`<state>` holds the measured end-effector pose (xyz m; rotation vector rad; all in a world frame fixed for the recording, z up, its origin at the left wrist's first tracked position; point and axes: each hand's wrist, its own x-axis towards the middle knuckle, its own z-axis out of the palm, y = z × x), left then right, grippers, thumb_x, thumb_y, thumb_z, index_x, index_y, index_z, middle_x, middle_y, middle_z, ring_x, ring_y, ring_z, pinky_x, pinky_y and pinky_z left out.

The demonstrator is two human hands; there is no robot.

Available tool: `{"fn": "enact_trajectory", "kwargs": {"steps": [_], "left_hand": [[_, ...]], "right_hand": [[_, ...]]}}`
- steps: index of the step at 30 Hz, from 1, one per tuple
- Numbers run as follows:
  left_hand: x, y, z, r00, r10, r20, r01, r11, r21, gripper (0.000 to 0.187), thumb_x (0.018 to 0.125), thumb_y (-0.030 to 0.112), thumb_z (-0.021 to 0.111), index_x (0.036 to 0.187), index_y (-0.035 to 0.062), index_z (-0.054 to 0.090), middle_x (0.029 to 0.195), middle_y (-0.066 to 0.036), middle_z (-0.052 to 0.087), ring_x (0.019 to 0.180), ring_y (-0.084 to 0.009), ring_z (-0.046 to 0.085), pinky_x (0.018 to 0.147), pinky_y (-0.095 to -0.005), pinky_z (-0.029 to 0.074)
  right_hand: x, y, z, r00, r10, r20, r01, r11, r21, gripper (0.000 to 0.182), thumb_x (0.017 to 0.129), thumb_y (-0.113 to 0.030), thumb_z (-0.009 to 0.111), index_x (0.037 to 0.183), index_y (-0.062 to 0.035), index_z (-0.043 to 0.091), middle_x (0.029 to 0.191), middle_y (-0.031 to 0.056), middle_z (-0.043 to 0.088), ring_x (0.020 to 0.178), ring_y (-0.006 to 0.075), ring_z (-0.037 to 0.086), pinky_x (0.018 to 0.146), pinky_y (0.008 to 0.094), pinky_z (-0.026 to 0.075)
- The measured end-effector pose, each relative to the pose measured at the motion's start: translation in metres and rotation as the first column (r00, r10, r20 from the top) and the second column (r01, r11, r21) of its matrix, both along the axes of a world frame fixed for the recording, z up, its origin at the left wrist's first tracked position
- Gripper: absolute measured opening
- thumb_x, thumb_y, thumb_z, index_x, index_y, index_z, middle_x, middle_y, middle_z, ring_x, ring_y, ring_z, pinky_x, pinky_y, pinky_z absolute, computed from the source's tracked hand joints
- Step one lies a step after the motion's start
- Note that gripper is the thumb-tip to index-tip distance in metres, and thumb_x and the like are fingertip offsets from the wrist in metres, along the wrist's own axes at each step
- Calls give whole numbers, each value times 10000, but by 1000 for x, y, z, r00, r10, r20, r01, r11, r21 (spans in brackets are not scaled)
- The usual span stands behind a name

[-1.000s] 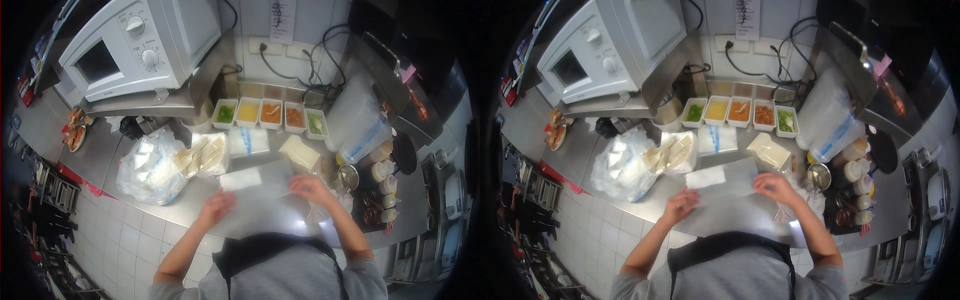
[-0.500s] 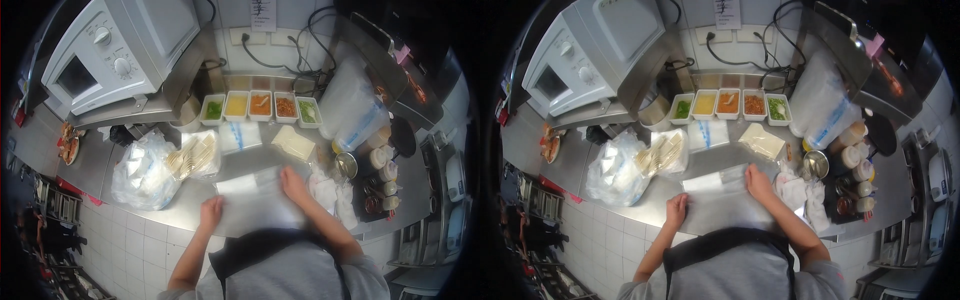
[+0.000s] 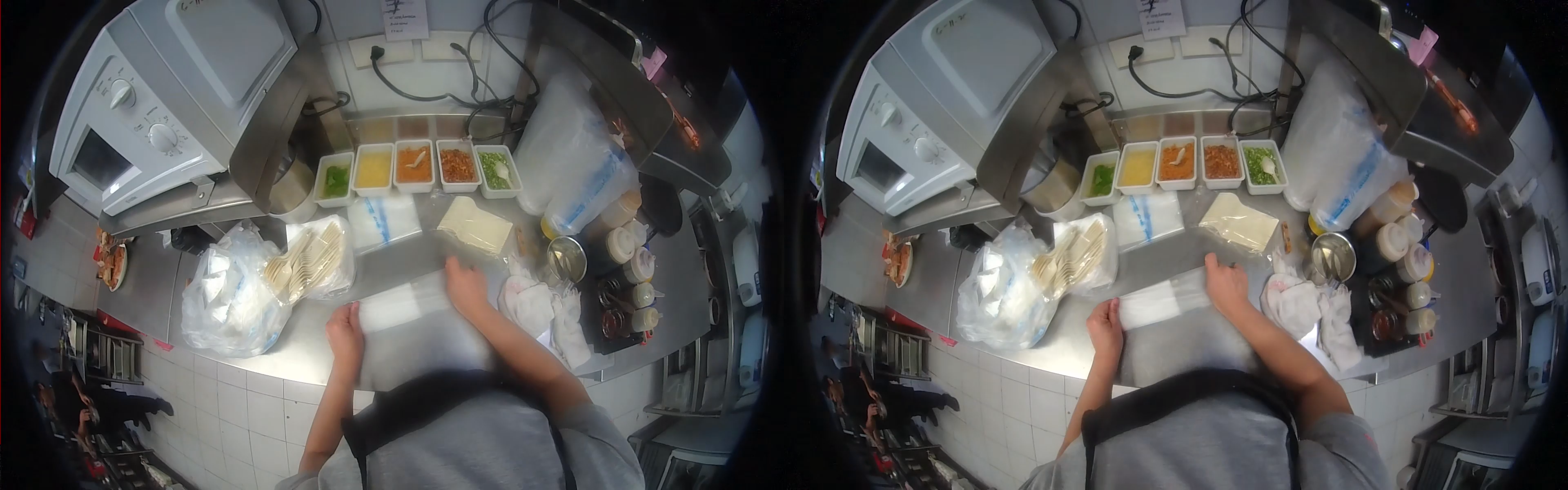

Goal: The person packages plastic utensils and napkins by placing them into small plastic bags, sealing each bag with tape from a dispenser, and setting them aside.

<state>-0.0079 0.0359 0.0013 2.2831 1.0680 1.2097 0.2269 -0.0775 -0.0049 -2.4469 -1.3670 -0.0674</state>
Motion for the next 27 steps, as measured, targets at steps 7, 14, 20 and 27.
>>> {"fn": "enact_trajectory", "kwargs": {"steps": [7,14,20,27], "left_hand": [[1,-5,10,993,78,-92,-102,947,-304,227,905,196,550,857,2,657,745,-214,620,670,-374,602,619,-404,467],[1,-2,3,997,66,-31,-69,993,-99,260,925,199,536,859,-27,647,574,-178,562,466,-254,539,512,-346,433],[-1,-2,0,996,74,-56,-85,975,-206,252,922,194,540,855,-24,646,560,-175,554,460,-252,540,506,-352,431],[0,3,2,990,76,-119,-96,980,-176,254,925,198,533,856,-16,651,520,-165,532,441,-249,535,495,-348,425]], "right_hand": [[4,0,14,981,-18,-195,44,991,128,153,881,-201,503,986,-92,483,764,134,656,649,345,628,647,419,471],[17,-41,26,720,515,-465,-117,750,651,339,826,-84,656,1117,-81,482,796,45,625,673,108,554,588,296,448],[11,-32,29,660,339,-670,53,869,492,131,852,-39,585,968,-70,534,759,41,605,650,155,586,630,292,445],[0,-7,4,994,75,-77,-47,949,312,65,832,-74,529,896,-80,533,878,128,633,678,349,602,589,432,463]]}}
